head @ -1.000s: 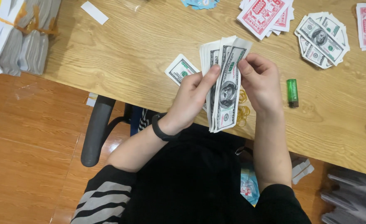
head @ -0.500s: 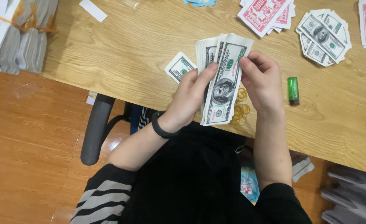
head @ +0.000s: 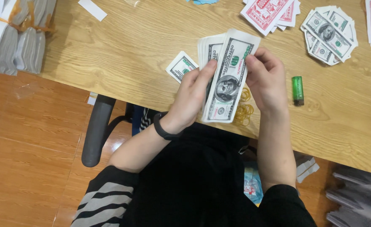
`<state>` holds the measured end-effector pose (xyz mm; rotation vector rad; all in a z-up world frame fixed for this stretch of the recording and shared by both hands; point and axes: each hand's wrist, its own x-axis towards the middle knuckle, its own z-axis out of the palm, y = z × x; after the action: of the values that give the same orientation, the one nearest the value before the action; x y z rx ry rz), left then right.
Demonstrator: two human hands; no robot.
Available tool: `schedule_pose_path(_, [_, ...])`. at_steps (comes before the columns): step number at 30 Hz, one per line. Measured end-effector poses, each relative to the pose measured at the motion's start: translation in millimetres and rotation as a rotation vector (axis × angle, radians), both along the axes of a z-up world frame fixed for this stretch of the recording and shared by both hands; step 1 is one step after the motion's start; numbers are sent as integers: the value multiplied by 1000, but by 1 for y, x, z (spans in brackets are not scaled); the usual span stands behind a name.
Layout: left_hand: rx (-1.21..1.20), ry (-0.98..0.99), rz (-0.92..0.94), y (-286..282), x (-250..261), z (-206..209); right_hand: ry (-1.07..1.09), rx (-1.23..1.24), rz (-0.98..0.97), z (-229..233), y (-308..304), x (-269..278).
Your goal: The person sorts stacks of paper currency at a wooden table, fanning and aligning the bills, then placing them into piles. They also handle white paper bundles with yellow labels, opening them and fanning the contents before restacking.
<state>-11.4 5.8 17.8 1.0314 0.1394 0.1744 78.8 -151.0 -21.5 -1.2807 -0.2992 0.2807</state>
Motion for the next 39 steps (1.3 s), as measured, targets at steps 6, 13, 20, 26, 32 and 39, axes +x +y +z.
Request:
schedule_pose_path(6, [87, 51, 82, -1, 5, -25, -33, -5, -93, -6, -4, -1])
schedule_pose_path(13, [122, 43, 97, -1, 1, -1, -171, -130, -254, -8, 6, -17])
schedule_pose_path(20, [130, 57, 83, -2, 7, -24, -86, -81, -242, 6, 27, -30])
schedule_pose_path(26, [237, -85, 163, 8, 9, -30, 38, -24, -233, -9, 18, -21])
schedule_pose_path(32, [239, -93, 233, 14, 13, -35, 52, -1, -230, -5, 19, -22])
schedule_pose_path(39, [-20, 19, 183, 11, 18, -42, 71, 27, -218, 0, 23, -25])
